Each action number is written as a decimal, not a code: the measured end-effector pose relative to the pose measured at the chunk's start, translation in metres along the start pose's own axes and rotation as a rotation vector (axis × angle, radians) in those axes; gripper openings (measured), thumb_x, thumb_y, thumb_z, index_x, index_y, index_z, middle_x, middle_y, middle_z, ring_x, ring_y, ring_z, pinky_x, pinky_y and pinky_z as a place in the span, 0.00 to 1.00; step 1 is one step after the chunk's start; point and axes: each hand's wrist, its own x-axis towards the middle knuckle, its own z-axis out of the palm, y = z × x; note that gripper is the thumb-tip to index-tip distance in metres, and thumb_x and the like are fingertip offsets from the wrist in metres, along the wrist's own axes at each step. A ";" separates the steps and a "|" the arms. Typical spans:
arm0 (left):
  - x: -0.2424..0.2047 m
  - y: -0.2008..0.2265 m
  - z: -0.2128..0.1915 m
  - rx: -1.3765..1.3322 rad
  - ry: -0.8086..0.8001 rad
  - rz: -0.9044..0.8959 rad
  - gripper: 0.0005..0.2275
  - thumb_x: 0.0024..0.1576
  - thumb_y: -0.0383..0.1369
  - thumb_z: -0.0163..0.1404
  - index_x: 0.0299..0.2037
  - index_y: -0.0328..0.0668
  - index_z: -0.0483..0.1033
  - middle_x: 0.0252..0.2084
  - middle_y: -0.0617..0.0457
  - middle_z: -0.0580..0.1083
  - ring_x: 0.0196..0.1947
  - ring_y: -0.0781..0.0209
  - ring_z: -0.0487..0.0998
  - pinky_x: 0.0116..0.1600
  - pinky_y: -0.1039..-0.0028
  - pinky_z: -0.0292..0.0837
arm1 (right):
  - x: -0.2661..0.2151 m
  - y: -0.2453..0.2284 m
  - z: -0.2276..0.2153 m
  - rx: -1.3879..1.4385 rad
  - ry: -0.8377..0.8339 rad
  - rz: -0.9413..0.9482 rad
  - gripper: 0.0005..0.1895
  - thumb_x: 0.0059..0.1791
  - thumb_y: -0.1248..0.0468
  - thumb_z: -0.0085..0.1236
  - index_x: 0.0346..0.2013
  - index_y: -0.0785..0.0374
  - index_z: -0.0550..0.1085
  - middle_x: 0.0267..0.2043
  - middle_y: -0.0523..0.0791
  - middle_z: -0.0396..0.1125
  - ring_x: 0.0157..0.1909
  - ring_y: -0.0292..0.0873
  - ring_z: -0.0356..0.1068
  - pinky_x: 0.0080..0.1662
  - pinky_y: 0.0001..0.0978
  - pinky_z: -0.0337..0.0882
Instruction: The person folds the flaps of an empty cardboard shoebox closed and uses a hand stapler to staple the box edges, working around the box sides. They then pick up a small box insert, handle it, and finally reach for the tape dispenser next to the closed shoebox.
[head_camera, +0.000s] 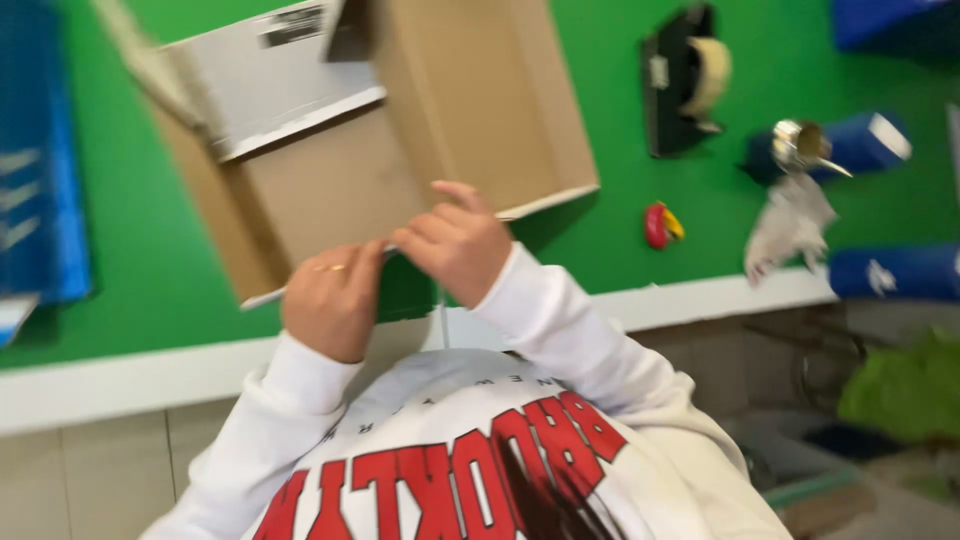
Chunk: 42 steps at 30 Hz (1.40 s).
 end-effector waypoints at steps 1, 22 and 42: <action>0.002 0.002 0.001 -0.001 0.011 -0.024 0.09 0.59 0.28 0.53 0.48 0.39 0.80 0.39 0.51 0.77 0.40 0.54 0.79 0.45 0.67 0.73 | -0.002 -0.005 0.002 0.010 0.036 0.012 0.07 0.49 0.64 0.57 0.42 0.57 0.78 0.38 0.41 0.73 0.42 0.41 0.73 0.65 0.46 0.66; 0.011 0.005 0.000 0.003 0.058 -0.117 0.03 0.61 0.31 0.58 0.41 0.43 0.78 0.34 0.54 0.74 0.34 0.55 0.77 0.38 0.67 0.71 | -0.273 0.181 0.056 -0.357 0.199 0.944 0.22 0.59 0.59 0.57 0.68 0.59 0.68 0.56 0.52 0.65 0.54 0.55 0.66 0.54 0.46 0.71; 0.029 0.015 0.022 0.059 0.062 -0.054 0.07 0.62 0.33 0.56 0.46 0.43 0.79 0.37 0.56 0.76 0.34 0.61 0.78 0.34 0.73 0.71 | -0.095 0.055 0.042 1.188 -0.082 0.967 0.36 0.49 0.68 0.63 0.71 0.67 0.61 0.42 0.47 0.73 0.38 0.36 0.75 0.39 0.27 0.76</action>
